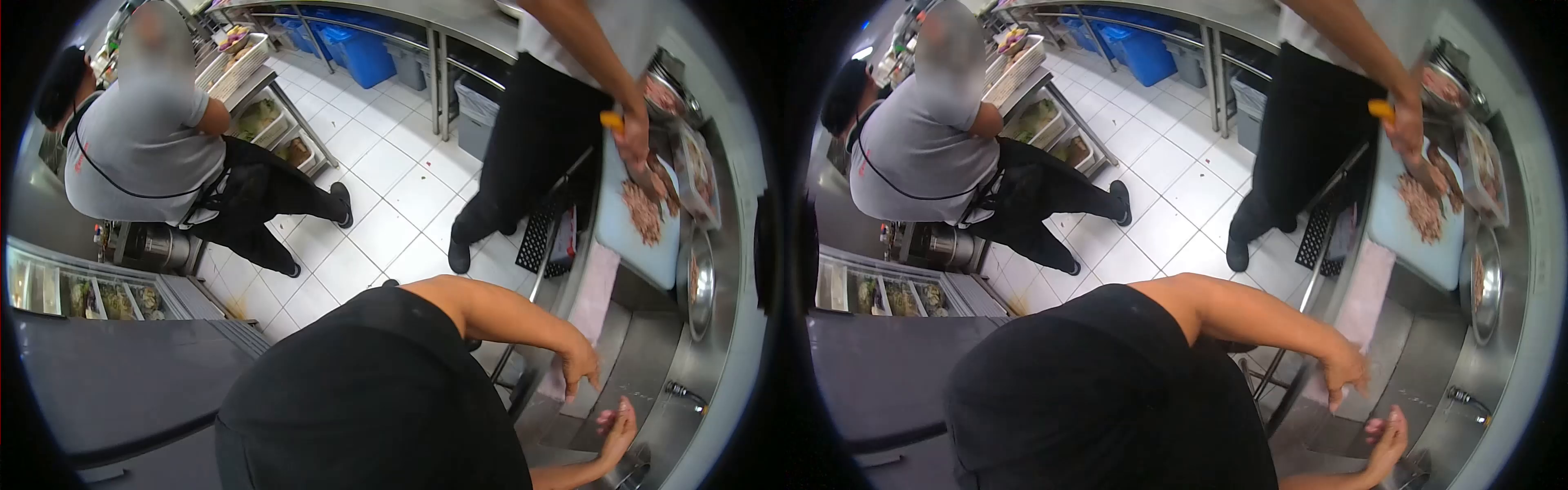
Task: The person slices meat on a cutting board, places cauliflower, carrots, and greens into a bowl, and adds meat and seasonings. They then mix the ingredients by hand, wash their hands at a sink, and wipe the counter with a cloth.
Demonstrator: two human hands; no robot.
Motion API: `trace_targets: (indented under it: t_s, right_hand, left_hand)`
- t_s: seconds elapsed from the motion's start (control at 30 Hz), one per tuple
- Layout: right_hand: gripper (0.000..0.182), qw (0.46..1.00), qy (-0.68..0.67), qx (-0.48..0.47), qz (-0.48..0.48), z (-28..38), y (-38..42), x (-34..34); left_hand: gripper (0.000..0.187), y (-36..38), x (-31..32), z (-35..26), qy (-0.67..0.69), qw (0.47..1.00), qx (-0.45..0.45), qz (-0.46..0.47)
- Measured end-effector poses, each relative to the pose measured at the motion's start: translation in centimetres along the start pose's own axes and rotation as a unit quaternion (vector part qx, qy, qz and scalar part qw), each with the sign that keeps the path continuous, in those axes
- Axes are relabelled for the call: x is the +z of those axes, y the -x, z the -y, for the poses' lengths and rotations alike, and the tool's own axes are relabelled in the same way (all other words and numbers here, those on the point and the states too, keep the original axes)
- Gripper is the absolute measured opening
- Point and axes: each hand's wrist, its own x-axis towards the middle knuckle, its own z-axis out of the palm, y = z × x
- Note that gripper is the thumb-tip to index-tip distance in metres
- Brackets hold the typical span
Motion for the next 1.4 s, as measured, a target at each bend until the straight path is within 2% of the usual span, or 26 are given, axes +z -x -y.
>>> trace_targets:
  t_s: [0.1,0.17,0.23,0.3,0.37,0.47,0.57,0.6,0.7,0.77,0.83,0.93,0.97,1.03,1.07,1.13,1.2,1.27,1.33,1.4]
  right_hand:
    - [0.038,0.996,-0.003,-0.049,0.079,6.3,4.0,8.7]
    - [0.037,0.985,-0.010,-0.038,0.168,10.5,4.8,15.9]
    - [0.039,0.976,0.052,-0.043,0.205,12.9,4.1,23.9]
    - [0.041,0.940,0.179,-0.106,0.270,12.1,1.4,31.7]
    - [0.042,0.899,0.237,-0.141,0.341,14.9,0.7,38.8]
    - [0.043,0.831,0.258,-0.295,0.395,22.0,2.1,46.6]
    - [0.044,0.791,0.295,-0.338,0.415,28.7,2.3,52.0]
    - [0.044,0.796,0.266,-0.352,0.414,29.8,1.5,53.6]
    - [0.045,0.777,0.255,-0.386,0.428,34.9,-1.0,56.8]
    - [0.045,0.785,0.279,-0.340,0.436,37.4,-4.2,59.4]
    - [0.046,0.797,0.250,-0.339,0.433,39.1,-8.3,62.0]
    - [0.047,0.829,0.200,-0.275,0.445,45.1,-12.8,64.7]
    - [0.047,0.825,0.202,-0.274,0.451,46.9,-14.9,65.8]
    - [0.047,0.820,0.200,-0.272,0.462,51.7,-18.7,68.9]
    - [0.048,0.813,0.218,-0.300,0.449,54.0,-20.4,70.5]
    - [0.047,0.783,0.211,-0.348,0.471,59.9,-22.0,73.9]
    - [0.047,0.734,0.229,-0.386,0.509,66.1,-22.0,78.2]
    - [0.050,0.618,0.288,-0.528,0.505,71.7,-21.5,83.8]
    - [0.054,0.566,0.292,-0.531,0.559,76.7,-20.0,89.9]
    - [0.054,0.537,0.298,-0.554,0.563,80.9,-18.5,95.8]
  left_hand:
    - [0.074,10.3,-6.7,-2.7,0.216,0.969,-0.070,0.100]
    - [0.072,18.3,-8.0,-1.8,0.232,0.967,-0.086,0.058]
    - [0.070,26.7,-9.5,-1.6,0.218,0.958,-0.181,0.030]
    - [0.067,34.1,-8.7,-0.2,0.147,0.940,-0.307,-0.014]
    - [0.065,40.7,-9.2,-0.1,0.141,0.901,-0.408,-0.044]
    - [0.065,48.8,-8.8,1.9,0.116,0.859,-0.485,-0.114]
    - [0.066,55.1,-12.0,1.4,0.137,0.815,-0.542,-0.152]
    - [0.066,56.9,-13.0,1.1,0.132,0.799,-0.555,-0.189]
    - [0.065,63.2,-14.6,2.7,0.123,0.769,-0.558,-0.286]
    - [0.067,67.3,-15.9,3.5,0.115,0.745,-0.576,-0.315]
    - [0.066,70.7,-17.8,3.7,0.134,0.714,-0.592,-0.348]
    - [0.065,76.3,-19.1,6.7,0.148,0.666,-0.603,-0.413]
    - [0.065,77.6,-19.5,7.7,0.160,0.649,-0.598,-0.442]
    - [0.062,79.2,-21.9,8.8,0.187,0.576,-0.629,-0.488]
    - [0.061,79.6,-23.2,9.4,0.200,0.564,-0.621,-0.506]
    - [0.059,80.8,-27.2,10.7,0.220,0.539,-0.605,-0.544]
    - [0.058,81.9,-32.4,10.9,0.214,0.537,-0.578,-0.575]
    - [0.056,82.7,-37.5,10.7,0.214,0.520,-0.549,-0.618]
    - [0.055,83.9,-41.7,10.5,0.200,0.493,-0.540,-0.652]
    - [0.054,86.5,-44.6,11.7,0.180,0.482,-0.525,-0.678]
